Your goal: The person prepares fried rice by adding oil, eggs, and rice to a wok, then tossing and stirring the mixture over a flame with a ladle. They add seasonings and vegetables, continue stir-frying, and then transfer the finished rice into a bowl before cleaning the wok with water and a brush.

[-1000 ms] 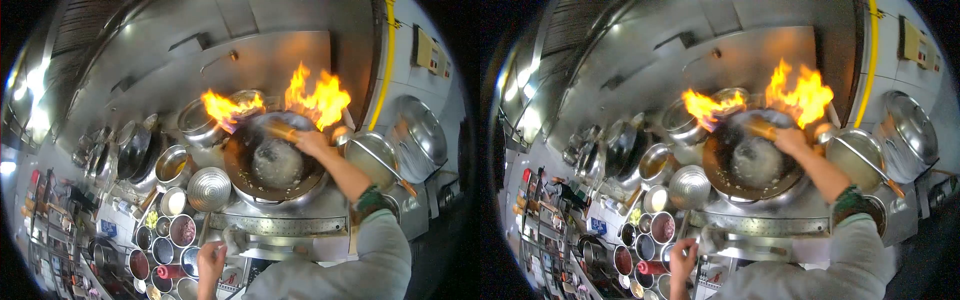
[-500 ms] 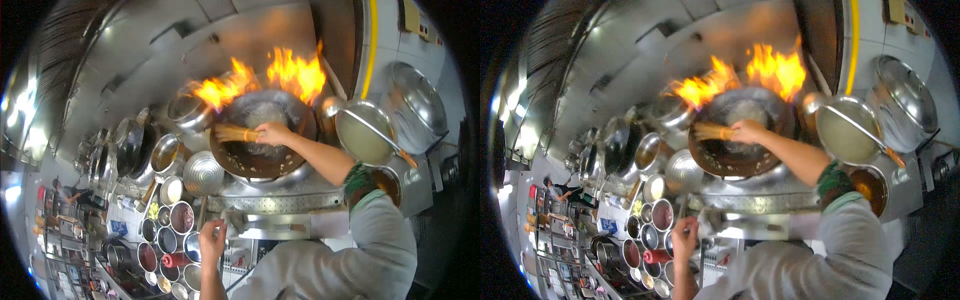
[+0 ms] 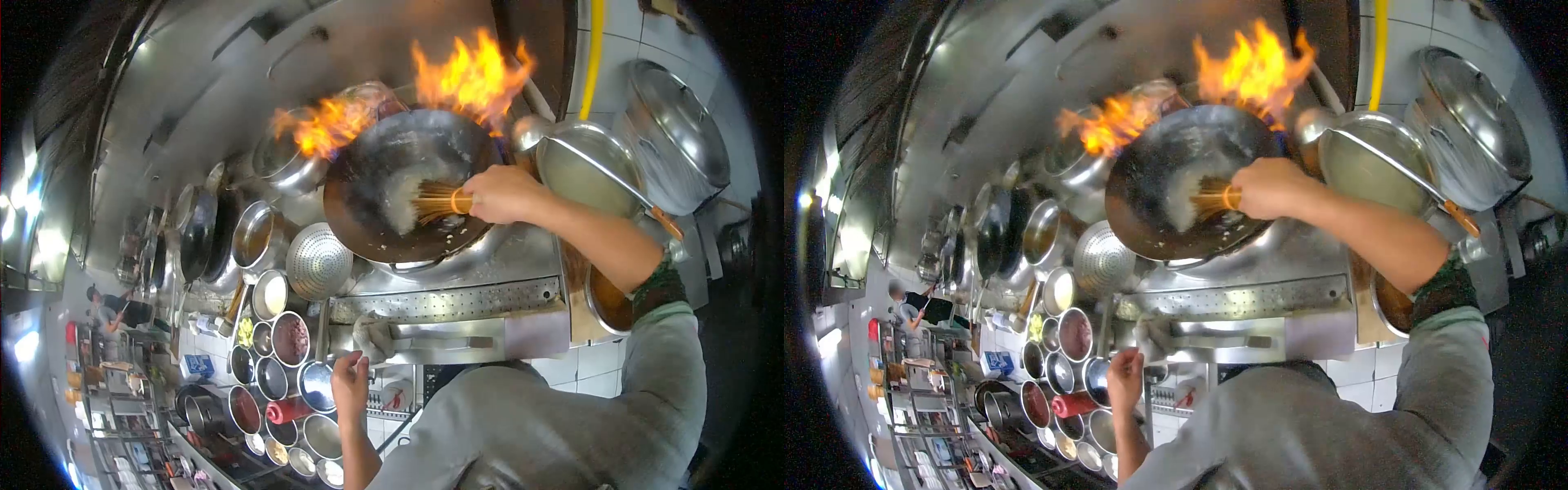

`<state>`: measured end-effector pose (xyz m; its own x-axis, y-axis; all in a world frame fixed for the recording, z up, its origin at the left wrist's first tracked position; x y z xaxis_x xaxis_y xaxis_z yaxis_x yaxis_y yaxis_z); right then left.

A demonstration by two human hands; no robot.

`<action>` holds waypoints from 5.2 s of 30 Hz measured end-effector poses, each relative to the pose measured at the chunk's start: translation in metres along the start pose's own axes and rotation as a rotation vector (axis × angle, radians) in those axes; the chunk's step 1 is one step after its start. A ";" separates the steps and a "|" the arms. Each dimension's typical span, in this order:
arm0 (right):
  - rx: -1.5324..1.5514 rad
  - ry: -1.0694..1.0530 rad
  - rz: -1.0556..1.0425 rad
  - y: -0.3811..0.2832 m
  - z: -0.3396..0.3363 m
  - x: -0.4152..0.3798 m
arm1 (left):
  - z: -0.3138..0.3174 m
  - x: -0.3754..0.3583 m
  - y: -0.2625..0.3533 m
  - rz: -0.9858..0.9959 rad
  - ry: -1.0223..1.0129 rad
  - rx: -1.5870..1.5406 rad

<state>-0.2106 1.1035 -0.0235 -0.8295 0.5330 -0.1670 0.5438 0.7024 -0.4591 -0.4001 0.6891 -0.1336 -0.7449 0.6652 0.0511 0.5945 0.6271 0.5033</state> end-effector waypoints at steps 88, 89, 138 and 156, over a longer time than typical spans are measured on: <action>-0.132 -0.188 0.170 0.004 -0.039 0.010 | 0.111 0.057 -0.097 -0.183 -0.165 -0.251; -0.220 -0.169 0.115 0.005 -0.054 0.004 | 0.103 0.052 -0.094 -0.184 -0.149 -0.187; 0.689 0.572 0.102 -0.034 -0.075 -0.103 | 0.024 0.122 0.092 -0.548 -0.709 -1.488; 1.109 0.895 0.675 -0.024 0.158 -0.272 | -0.086 0.387 0.053 -0.319 -0.035 -1.228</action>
<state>-0.0185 0.8674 -0.1046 0.0771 0.9696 -0.2324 0.0740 -0.2380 -0.9684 -0.6826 0.9447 -0.0126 -0.7830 0.5766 -0.2333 -0.2946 -0.0135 0.9555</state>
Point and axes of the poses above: each hand's wrist, its own x-axis towards the middle knuckle, its own z-axis out of the palm, y = z × x, the point moved 4 cm from there along x, towards the middle knuckle, and after that the axes turned 11 degrees about x, right-handed, at the moved point
